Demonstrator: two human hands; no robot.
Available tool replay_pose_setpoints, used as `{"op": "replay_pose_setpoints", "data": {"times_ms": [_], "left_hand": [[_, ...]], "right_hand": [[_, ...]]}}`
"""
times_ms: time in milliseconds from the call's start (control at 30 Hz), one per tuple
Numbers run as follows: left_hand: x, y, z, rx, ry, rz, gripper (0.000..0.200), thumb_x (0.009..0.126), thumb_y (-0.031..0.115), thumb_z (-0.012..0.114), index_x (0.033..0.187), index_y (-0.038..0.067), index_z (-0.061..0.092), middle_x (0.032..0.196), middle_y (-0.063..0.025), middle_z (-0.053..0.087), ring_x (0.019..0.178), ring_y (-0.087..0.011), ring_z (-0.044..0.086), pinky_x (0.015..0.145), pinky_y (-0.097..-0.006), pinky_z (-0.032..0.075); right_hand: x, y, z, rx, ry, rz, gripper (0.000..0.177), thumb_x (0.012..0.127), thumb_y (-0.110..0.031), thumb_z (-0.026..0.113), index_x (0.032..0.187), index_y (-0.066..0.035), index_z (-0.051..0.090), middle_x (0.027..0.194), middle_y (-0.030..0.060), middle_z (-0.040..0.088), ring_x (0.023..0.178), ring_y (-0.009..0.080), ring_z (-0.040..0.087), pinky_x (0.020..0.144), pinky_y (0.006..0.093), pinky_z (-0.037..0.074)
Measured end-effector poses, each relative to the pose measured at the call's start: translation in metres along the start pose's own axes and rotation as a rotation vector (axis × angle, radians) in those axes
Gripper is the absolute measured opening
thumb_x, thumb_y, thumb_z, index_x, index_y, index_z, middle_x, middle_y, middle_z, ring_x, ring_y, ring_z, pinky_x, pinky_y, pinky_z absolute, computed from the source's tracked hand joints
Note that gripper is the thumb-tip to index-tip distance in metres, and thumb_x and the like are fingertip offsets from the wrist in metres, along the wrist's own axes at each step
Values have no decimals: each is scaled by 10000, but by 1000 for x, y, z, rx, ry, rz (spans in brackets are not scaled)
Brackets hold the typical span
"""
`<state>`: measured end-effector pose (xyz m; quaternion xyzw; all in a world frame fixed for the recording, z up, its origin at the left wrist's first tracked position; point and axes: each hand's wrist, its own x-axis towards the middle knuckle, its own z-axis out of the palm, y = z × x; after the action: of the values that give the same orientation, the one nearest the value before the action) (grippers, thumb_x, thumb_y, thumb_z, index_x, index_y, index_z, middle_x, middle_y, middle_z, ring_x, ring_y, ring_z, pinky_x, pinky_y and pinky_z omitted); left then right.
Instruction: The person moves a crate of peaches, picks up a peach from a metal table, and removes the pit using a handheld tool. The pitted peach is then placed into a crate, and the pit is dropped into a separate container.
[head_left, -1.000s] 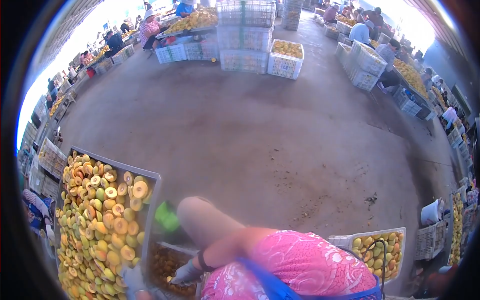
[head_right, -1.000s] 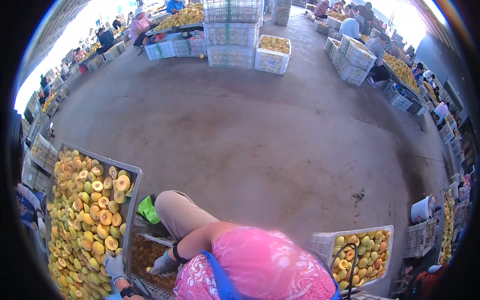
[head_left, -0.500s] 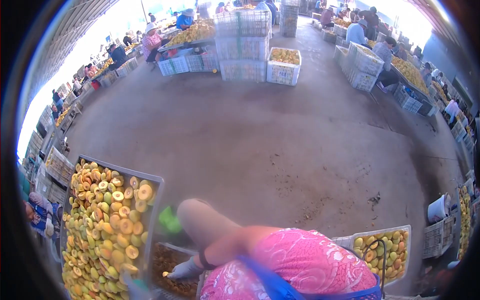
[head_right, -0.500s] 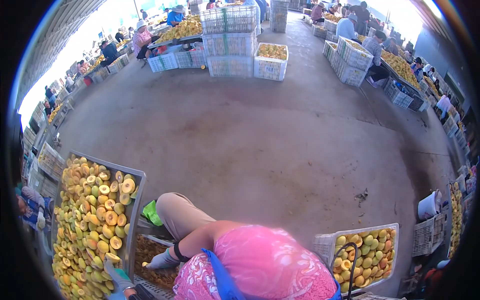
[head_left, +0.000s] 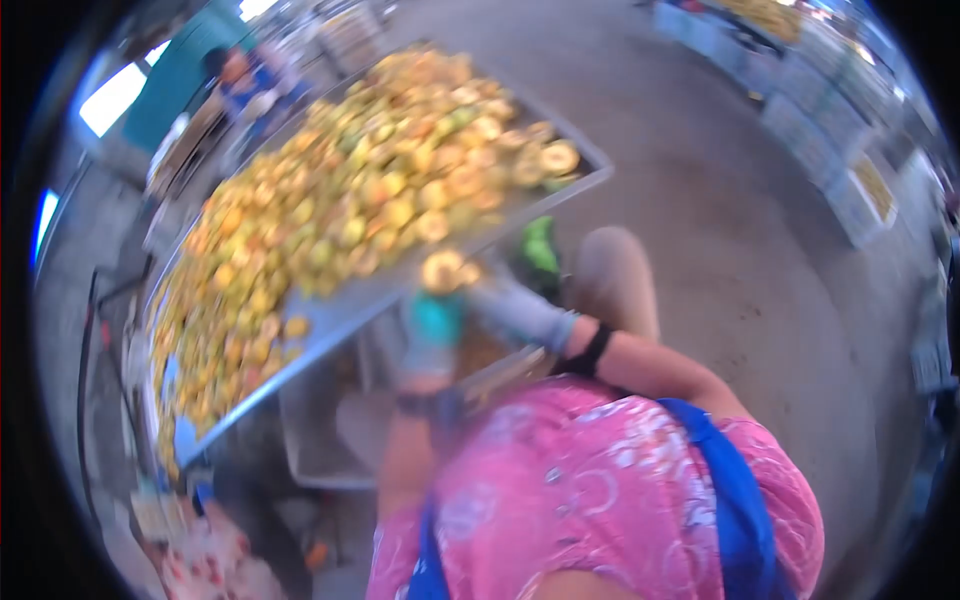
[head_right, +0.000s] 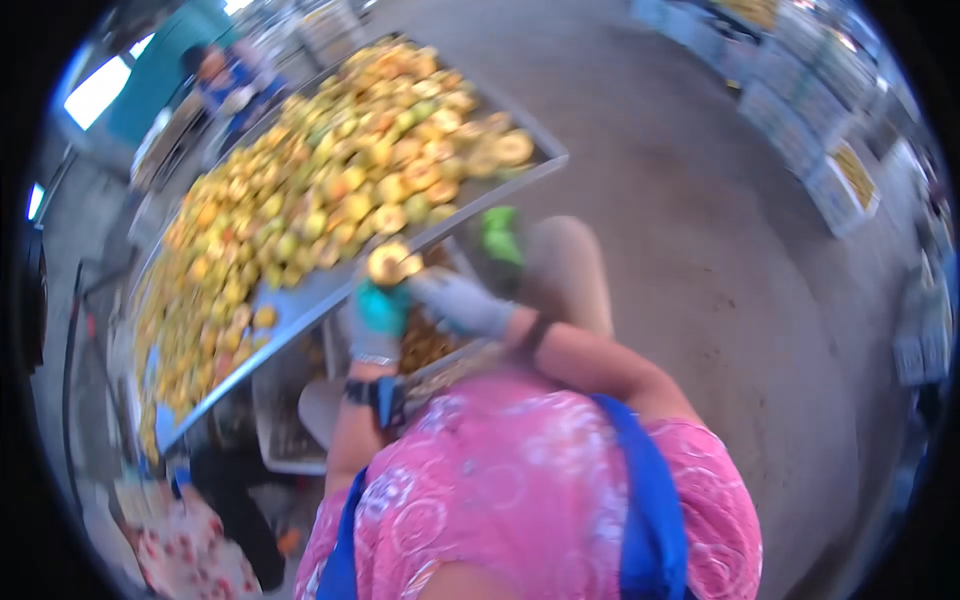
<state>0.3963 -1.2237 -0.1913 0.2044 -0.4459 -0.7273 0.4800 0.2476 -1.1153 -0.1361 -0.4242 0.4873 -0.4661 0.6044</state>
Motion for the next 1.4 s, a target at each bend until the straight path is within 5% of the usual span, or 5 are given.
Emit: {"op": "replay_pose_setpoints", "data": {"times_ms": [133,300,533,700,1400], "left_hand": [[-12,28,40,-892,-310,-230,392,1013,304,422,1266,14,494,1225,-200,566,1156,-307,536,1023,-395,439],[-27,21,33,514,25,116,402,1027,294,390,1305,13,460,1261,-202,552,1160,-277,543,1019,-378,436],[-29,12,28,-440,99,-46,382,1030,287,382,1283,19,480,1212,-170,586,1120,-240,567,969,-354,463],[-36,13,28,789,187,350,331,1029,283,366,1190,39,520,1103,-100,607,1033,-206,595,926,-362,489],[-40,42,23,-65,429,-42,535,958,552,453,938,37,595,881,-127,642,770,-230,634,729,-361,552]], "right_hand": [[-14,-27,1,-40,-1,92,366,982,-456,455,1027,-100,531,703,-14,490,526,80,461,446,249,393],[-10,-26,9,-98,13,122,390,985,-447,452,1054,-74,542,739,-9,518,581,82,475,518,239,420],[0,-22,21,-246,22,49,455,994,-425,430,1174,-24,547,828,50,583,692,119,545,620,286,466],[5,-14,33,-331,35,-115,475,1009,-415,391,1199,-3,532,891,94,611,792,173,586,713,329,486],[14,-7,50,-109,-288,245,587,977,-562,385,1191,-35,527,762,9,530,486,93,447,436,234,389]]}}
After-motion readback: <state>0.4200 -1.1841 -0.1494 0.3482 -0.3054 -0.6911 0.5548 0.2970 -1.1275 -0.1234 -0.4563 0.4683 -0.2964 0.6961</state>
